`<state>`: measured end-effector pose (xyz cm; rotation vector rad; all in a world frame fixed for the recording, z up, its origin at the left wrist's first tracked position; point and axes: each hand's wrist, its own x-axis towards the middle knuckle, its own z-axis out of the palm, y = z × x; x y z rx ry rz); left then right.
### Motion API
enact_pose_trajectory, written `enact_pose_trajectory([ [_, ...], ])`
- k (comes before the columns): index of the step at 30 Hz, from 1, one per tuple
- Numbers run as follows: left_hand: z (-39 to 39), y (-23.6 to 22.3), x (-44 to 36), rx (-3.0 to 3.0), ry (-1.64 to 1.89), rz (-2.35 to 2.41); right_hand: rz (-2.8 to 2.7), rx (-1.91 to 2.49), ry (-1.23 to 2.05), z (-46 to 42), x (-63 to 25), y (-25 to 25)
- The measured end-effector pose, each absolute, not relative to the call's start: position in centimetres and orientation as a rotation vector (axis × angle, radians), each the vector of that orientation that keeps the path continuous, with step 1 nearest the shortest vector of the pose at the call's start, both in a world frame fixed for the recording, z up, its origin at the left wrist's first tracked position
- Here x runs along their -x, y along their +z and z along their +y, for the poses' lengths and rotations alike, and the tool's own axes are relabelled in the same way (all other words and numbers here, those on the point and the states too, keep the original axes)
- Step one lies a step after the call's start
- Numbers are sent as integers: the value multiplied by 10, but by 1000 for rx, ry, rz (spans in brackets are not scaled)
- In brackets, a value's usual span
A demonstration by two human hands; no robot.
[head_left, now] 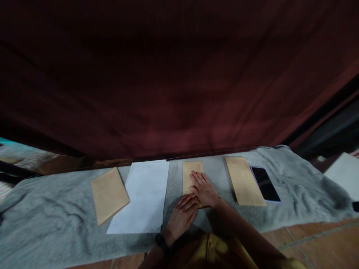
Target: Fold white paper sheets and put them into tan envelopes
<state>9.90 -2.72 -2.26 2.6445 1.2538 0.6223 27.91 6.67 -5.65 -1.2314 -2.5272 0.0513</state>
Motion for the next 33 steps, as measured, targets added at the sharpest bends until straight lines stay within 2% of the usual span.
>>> enact_pose_trajectory([
  [13, -26, -28, -99, -2610, 639, 1268, -2567, 1071, 149, 28, -305, -54],
  [24, -23, -10, -99, -2517, 691, 1269, -2494, 1133, 327, -23, -321, -42],
  [33, 23, -21, -127, -2582, 559, 1417, -2404, 1156, 455, -24, -317, -28],
])
